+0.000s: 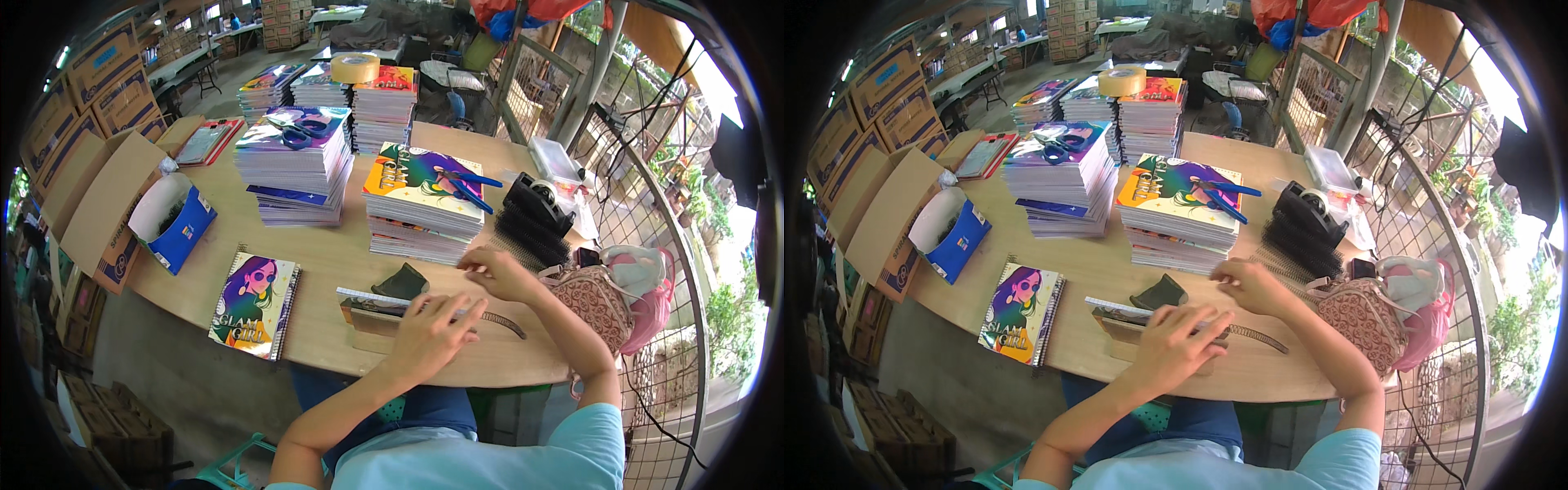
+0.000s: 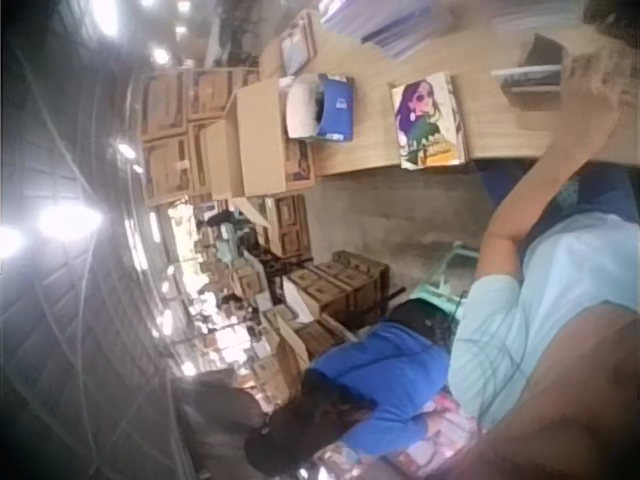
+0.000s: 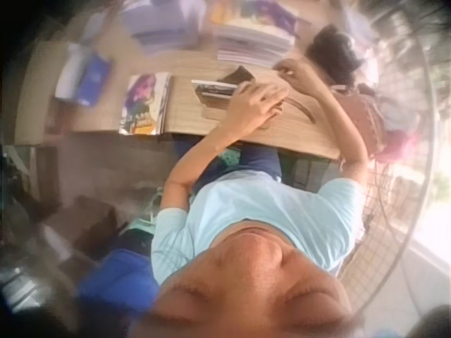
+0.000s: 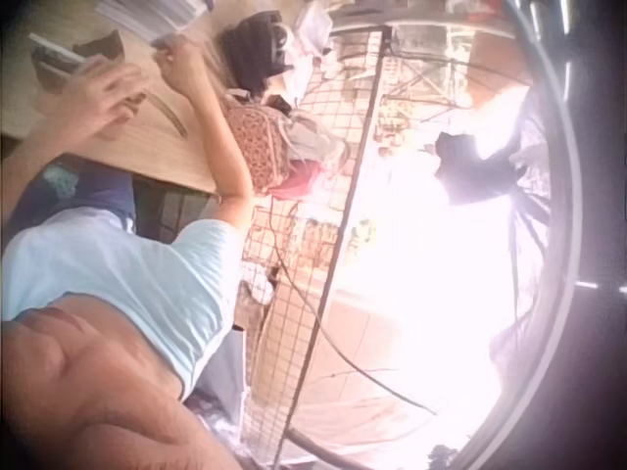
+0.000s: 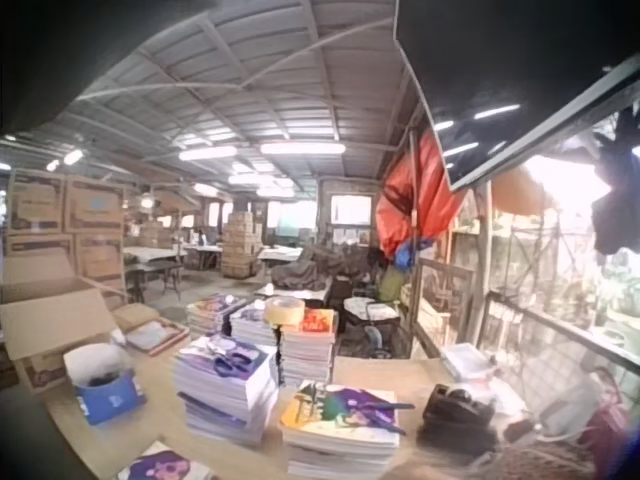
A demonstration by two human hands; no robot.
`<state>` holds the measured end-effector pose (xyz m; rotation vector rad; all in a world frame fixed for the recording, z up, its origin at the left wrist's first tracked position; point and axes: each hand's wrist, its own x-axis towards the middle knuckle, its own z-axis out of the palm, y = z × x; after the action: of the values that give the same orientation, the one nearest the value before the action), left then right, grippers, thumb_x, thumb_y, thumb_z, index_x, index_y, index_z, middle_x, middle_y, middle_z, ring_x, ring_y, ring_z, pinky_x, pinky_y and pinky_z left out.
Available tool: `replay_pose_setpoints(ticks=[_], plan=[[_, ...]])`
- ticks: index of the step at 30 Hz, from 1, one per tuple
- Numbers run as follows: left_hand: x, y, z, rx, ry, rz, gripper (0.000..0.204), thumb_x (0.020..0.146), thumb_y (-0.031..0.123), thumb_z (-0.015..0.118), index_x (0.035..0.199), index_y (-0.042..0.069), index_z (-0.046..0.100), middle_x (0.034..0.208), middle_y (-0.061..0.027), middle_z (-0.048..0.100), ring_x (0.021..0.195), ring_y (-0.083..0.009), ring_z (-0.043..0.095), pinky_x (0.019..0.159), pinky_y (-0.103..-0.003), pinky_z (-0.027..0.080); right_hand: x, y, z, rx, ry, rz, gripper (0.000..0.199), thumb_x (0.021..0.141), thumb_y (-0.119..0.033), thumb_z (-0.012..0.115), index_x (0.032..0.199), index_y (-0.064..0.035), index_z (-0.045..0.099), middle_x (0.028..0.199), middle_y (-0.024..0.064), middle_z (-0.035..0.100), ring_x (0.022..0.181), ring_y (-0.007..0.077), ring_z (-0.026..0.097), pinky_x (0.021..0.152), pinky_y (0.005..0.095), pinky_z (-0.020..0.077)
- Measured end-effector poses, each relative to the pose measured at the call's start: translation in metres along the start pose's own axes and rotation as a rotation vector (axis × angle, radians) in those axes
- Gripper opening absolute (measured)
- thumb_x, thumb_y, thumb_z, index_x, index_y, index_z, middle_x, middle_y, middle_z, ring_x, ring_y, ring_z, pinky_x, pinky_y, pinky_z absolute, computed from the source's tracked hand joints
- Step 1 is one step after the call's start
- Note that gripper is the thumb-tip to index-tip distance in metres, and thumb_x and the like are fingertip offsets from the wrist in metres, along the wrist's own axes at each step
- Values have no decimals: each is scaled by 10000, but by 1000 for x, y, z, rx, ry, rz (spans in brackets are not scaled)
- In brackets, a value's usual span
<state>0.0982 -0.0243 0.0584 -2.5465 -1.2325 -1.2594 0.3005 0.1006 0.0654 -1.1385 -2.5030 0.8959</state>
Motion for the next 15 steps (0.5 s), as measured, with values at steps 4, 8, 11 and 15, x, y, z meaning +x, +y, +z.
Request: replay_pose_setpoints(ticks=[4, 8, 11, 15], plan=[[-1, -4, 18, -50, -14, 11, 243, 798, 233, 707, 1012, 126, 662, 959, -23, 611, 931, -218, 606, 819, -375, 440, 63, -4, 43, -14, -69, -77, 431, 912, -365, 633, 1248, -100, 581, 1206, 243, 573, 1068, 360, 590, 902, 431, 498], [9, 0, 23, -135, 24, 4, 154, 825, 206, 671, 935, 107, 632, 908, -41, 598, 854, -215, 609, 778, -377, 436, 105, 1, 92, -168, -223, 75, 649, 859, -579, 586, 1301, -104, 546, 1206, 307, 502, 1148, 463, 524, 972, 487, 461], [7, -1, 24, -156, -93, -83, 186, 828, 234, 689, 920, 97, 604, 934, -36, 592, 883, -215, 608, 773, -370, 438, 106, -19, 109, -443, -297, 246, 753, 754, -514, 715, 1374, -140, 507, 1235, 276, 448, 1195, 493, 475, 983, 505, 452], [5, 0, 22, -164, 9, -21, 190, 836, 236, 686, 905, 89, 589, 922, -37, 584, 857, -212, 611, 739, -360, 440, 87, -8, 87, -401, -344, 98, 672, 775, -437, 729, 1385, -236, 532, 1245, 265, 480, 1156, 415, 509, 961, 467, 460]])
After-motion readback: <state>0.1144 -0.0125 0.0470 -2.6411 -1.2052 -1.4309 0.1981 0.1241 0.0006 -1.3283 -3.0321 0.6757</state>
